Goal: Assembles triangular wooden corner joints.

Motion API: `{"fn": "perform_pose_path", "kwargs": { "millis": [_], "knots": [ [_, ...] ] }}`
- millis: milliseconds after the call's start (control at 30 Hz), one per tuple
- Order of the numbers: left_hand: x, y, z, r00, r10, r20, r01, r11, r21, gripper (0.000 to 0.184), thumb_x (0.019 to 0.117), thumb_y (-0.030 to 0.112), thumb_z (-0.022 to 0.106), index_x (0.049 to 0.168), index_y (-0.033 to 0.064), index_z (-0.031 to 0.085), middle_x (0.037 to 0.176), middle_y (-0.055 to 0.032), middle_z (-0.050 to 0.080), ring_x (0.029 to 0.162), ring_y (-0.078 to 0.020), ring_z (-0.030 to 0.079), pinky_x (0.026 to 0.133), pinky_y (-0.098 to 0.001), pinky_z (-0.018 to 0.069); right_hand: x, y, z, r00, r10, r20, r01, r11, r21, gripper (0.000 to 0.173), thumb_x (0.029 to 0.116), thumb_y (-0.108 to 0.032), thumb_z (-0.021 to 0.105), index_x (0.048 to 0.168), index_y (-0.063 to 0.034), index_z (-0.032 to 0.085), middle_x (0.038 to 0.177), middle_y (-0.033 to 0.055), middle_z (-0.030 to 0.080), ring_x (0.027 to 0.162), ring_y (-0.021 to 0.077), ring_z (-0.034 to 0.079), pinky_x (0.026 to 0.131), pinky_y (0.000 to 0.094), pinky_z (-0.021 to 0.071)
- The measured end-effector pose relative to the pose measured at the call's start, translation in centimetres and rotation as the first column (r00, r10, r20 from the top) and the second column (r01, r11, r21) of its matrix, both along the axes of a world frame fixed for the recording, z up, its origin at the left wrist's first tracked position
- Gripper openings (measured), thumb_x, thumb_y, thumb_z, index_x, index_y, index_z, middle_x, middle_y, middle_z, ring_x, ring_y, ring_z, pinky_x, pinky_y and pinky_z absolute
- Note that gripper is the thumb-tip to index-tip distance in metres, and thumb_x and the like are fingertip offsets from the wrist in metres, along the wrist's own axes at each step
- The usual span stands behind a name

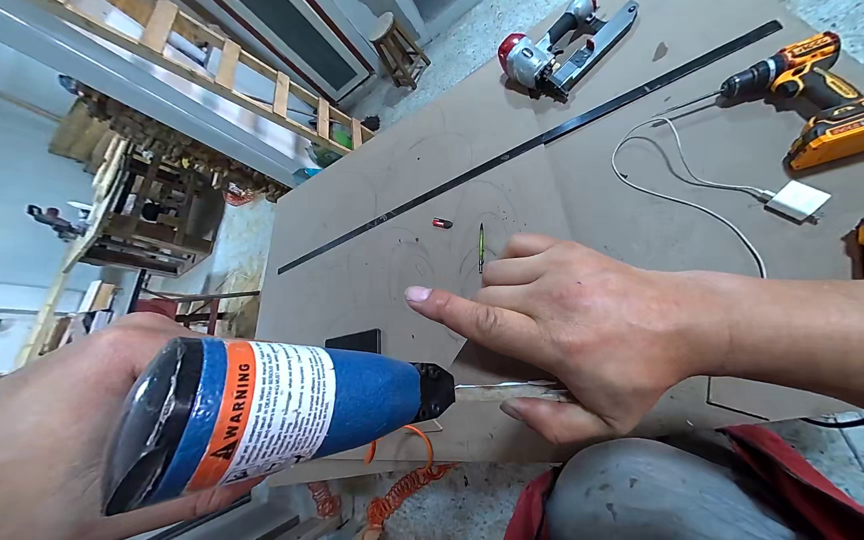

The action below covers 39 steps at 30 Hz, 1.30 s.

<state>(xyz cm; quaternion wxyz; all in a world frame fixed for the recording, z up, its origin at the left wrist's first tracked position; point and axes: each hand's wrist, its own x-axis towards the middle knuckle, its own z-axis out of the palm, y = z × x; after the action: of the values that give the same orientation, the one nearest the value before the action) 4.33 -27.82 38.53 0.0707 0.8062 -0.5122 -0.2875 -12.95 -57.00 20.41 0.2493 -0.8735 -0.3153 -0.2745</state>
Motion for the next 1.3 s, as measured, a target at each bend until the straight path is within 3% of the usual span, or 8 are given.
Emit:
{"fn": "perform_pose_path", "kwargs": {
  "millis": [233,433,533,600,667,867,1167,1300],
  "knots": [
    [-0.5,0.2,0.1,0.990,0.017,0.143,-0.025,0.998,0.051,0.046,0.0751,0.050,0.084,0.099,0.0112,0.075,0.094,-0.0017,0.074,0.092,-0.0070,0.071,0.087,-0.0267,0.0587,-0.3,0.0,0.0,1.000,0.004,-0.010,-0.004,1.000,0.004,0.091,0.0855,-0.054,0.062,0.158,-0.0050,0.037,0.082,-0.0035,0.064,0.077,0.0148,0.055,0.072,0.0356,0.0408],
    [-1.2,-0.9,0.2,0.999,-0.024,0.027,0.024,1.000,-0.011,0.036,0.0789,0.038,0.083,0.099,0.0092,0.075,0.094,-0.0009,0.075,0.091,-0.0050,0.071,0.085,-0.0228,0.0590,-0.4,0.0,0.1,1.000,-0.010,-0.013,0.010,1.000,0.000,0.094,0.0841,-0.054,0.063,0.159,-0.0046,0.035,0.080,-0.0041,0.062,0.074,0.0139,0.053,0.069,0.0345,0.0394],
    [-1.9,-1.7,0.9,0.995,-0.077,0.071,0.079,0.996,-0.030,0.036,0.0820,0.039,0.079,0.096,0.0066,0.076,0.090,-0.0019,0.076,0.085,-0.0027,0.071,0.079,-0.0220,0.0591,-0.3,0.0,0.0,1.000,-0.010,-0.021,0.010,1.000,-0.004,0.094,0.0848,-0.054,0.063,0.160,-0.0059,0.033,0.085,-0.0027,0.064,0.079,0.0155,0.055,0.073,0.0353,0.0417],
    [-3.8,-2.3,1.1,1.000,0.007,0.023,-0.005,0.995,-0.098,0.029,0.0840,0.019,0.077,0.096,-0.0064,0.070,0.091,-0.0083,0.073,0.090,-0.0009,0.068,0.086,-0.0163,0.0534,-0.2,0.0,-0.1,1.000,-0.003,-0.015,0.003,1.000,0.006,0.093,0.0853,-0.054,0.062,0.160,-0.0051,0.034,0.084,-0.0025,0.064,0.078,0.0158,0.055,0.072,0.0352,0.0411],
    [-4.2,-1.9,0.8,0.998,0.047,-0.031,-0.051,0.988,-0.148,0.024,0.0844,0.010,0.075,0.098,-0.0080,0.067,0.094,-0.0073,0.073,0.095,0.0002,0.068,0.090,-0.0140,0.0514,-0.2,0.0,-0.1,1.000,0.002,-0.010,-0.001,1.000,0.018,0.092,0.0852,-0.054,0.062,0.159,-0.0042,0.035,0.083,-0.0025,0.064,0.077,0.0159,0.055,0.072,0.0353,0.0415],
    [-1.9,-1.1,0.0,0.999,-0.046,0.028,0.047,0.998,-0.050,0.029,0.0804,0.032,0.083,0.099,0.0098,0.076,0.094,0.0001,0.076,0.091,-0.0033,0.071,0.083,-0.0204,0.0589,-0.1,0.0,-0.1,1.000,-0.011,-0.010,0.011,1.000,-0.003,0.093,0.0851,-0.054,0.062,0.159,-0.0044,0.035,0.087,-0.0024,0.066,0.080,0.0155,0.056,0.074,0.0354,0.0419],
    [-0.6,0.1,-0.1,0.991,-0.032,0.129,0.029,0.999,0.022,0.042,0.0772,0.047,0.083,0.101,0.0133,0.075,0.096,-0.0007,0.075,0.093,-0.0077,0.071,0.087,-0.0284,0.0596,-0.1,0.0,-0.2,1.000,-0.009,-0.001,0.009,1.000,0.008,0.091,0.0855,-0.053,0.061,0.157,-0.0036,0.037,0.087,-0.0019,0.067,0.079,0.0162,0.056,0.074,0.0365,0.0421],
    [-0.3,0.5,-0.4,0.991,-0.024,0.135,0.022,1.000,0.018,0.042,0.0761,0.050,0.082,0.099,0.0162,0.075,0.092,0.0020,0.074,0.089,-0.0063,0.072,0.081,-0.0277,0.0614,-0.1,0.0,-0.2,1.000,-0.008,0.005,0.008,1.000,0.000,0.091,0.0855,-0.054,0.061,0.158,-0.0033,0.037,0.089,-0.0016,0.068,0.081,0.0167,0.057,0.075,0.0370,0.0427]
  ]
}}
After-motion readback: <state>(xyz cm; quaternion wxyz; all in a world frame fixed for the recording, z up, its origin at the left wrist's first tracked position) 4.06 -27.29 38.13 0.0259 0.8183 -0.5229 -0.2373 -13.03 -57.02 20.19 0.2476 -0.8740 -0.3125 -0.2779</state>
